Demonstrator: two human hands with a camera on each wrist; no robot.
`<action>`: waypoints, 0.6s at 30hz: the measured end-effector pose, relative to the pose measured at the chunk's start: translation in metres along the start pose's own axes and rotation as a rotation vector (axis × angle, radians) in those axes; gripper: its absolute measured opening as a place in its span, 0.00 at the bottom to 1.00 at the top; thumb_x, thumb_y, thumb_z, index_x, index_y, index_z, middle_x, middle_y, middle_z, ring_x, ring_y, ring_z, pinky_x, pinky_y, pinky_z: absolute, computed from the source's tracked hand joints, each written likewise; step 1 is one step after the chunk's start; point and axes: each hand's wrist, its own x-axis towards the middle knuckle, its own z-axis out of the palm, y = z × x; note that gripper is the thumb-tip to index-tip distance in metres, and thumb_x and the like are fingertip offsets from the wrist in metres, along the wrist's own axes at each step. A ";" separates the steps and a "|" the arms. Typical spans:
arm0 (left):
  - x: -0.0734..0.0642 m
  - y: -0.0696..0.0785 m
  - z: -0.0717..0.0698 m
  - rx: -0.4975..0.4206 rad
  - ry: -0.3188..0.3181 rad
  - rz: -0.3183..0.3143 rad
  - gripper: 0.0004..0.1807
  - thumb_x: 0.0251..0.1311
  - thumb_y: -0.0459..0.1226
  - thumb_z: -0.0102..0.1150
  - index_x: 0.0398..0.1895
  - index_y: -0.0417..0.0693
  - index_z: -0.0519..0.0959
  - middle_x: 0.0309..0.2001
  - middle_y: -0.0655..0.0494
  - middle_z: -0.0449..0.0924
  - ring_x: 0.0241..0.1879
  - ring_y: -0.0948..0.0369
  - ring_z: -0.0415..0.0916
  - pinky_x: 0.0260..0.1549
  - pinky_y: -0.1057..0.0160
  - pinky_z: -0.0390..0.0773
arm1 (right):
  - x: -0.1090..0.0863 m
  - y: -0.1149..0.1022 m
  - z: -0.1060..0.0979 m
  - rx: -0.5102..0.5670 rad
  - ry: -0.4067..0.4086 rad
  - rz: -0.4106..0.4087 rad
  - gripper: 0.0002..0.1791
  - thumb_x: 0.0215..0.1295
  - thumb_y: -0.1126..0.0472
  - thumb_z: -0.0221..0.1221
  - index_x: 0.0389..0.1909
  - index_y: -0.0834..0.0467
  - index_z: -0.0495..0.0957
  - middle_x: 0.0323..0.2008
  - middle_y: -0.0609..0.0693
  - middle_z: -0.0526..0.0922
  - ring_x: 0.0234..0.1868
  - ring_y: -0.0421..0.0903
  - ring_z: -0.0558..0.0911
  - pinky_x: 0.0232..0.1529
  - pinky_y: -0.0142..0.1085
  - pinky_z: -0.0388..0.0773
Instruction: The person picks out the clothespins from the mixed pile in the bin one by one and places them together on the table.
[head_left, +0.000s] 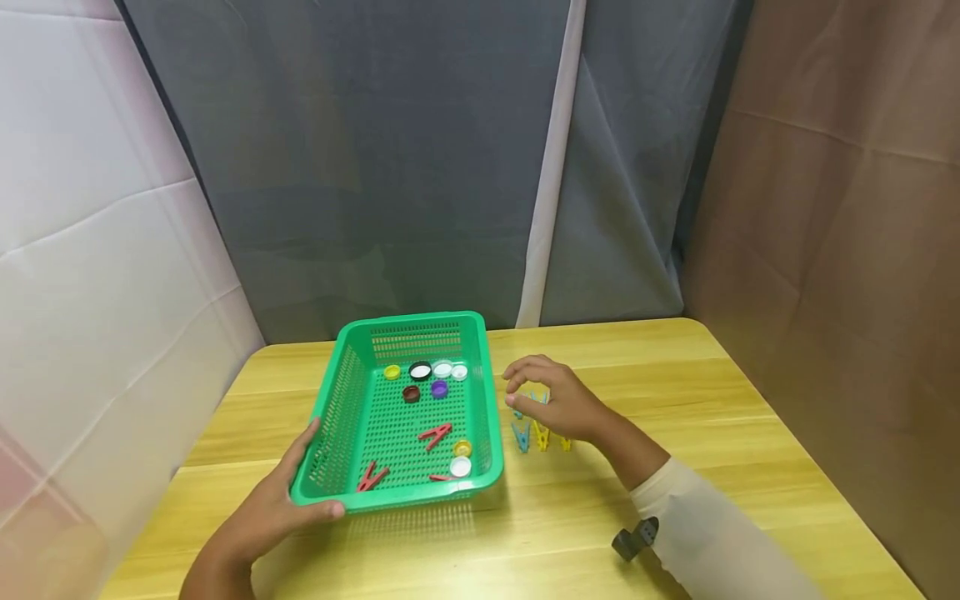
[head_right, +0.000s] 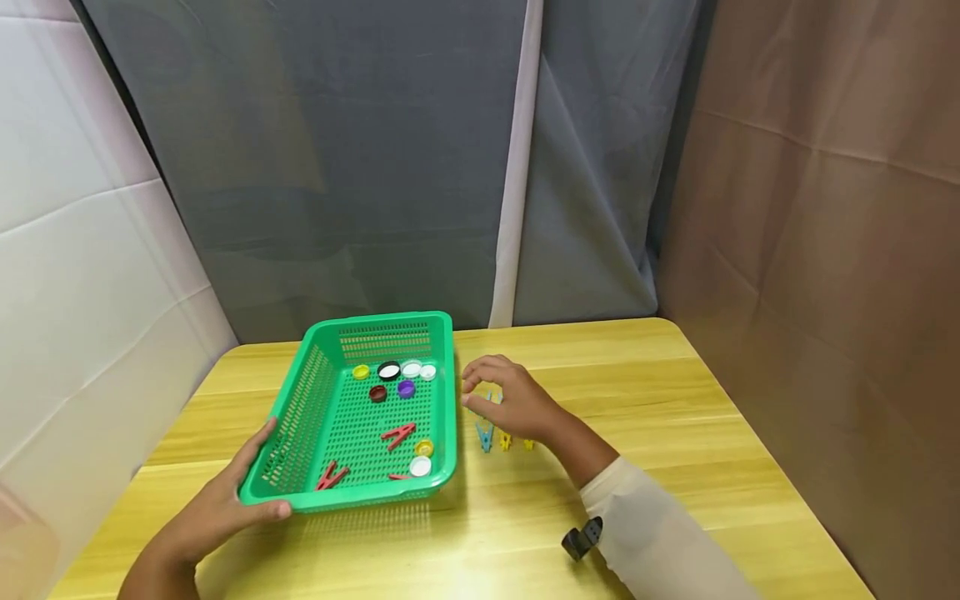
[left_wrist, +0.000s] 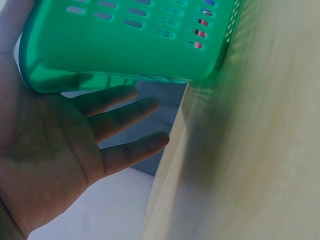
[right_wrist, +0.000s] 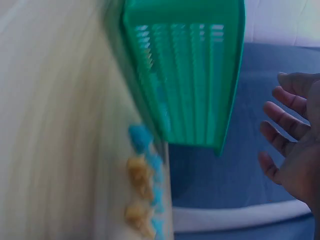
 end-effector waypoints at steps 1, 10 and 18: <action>0.000 -0.001 0.000 0.001 0.002 0.006 0.71 0.61 0.38 0.79 0.92 0.56 0.33 0.86 0.26 0.47 0.72 0.36 0.69 0.52 0.70 0.76 | 0.004 -0.004 0.003 0.008 -0.018 -0.009 0.02 0.76 0.61 0.68 0.44 0.54 0.87 0.61 0.53 0.86 0.69 0.56 0.80 0.71 0.61 0.76; -0.001 -0.005 0.001 0.012 0.025 0.066 0.71 0.59 0.37 0.80 0.92 0.54 0.34 0.86 0.25 0.47 0.72 0.33 0.69 0.52 0.71 0.76 | 0.036 -0.030 0.028 0.013 -0.260 0.003 0.09 0.79 0.60 0.65 0.54 0.57 0.85 0.66 0.54 0.82 0.70 0.54 0.79 0.71 0.55 0.79; 0.001 -0.004 0.003 -0.005 0.037 0.089 0.71 0.58 0.37 0.81 0.92 0.55 0.35 0.86 0.26 0.47 0.71 0.35 0.70 0.52 0.71 0.76 | 0.062 -0.044 0.050 -0.010 -0.351 0.020 0.11 0.83 0.61 0.60 0.58 0.59 0.85 0.61 0.53 0.84 0.62 0.51 0.82 0.65 0.46 0.83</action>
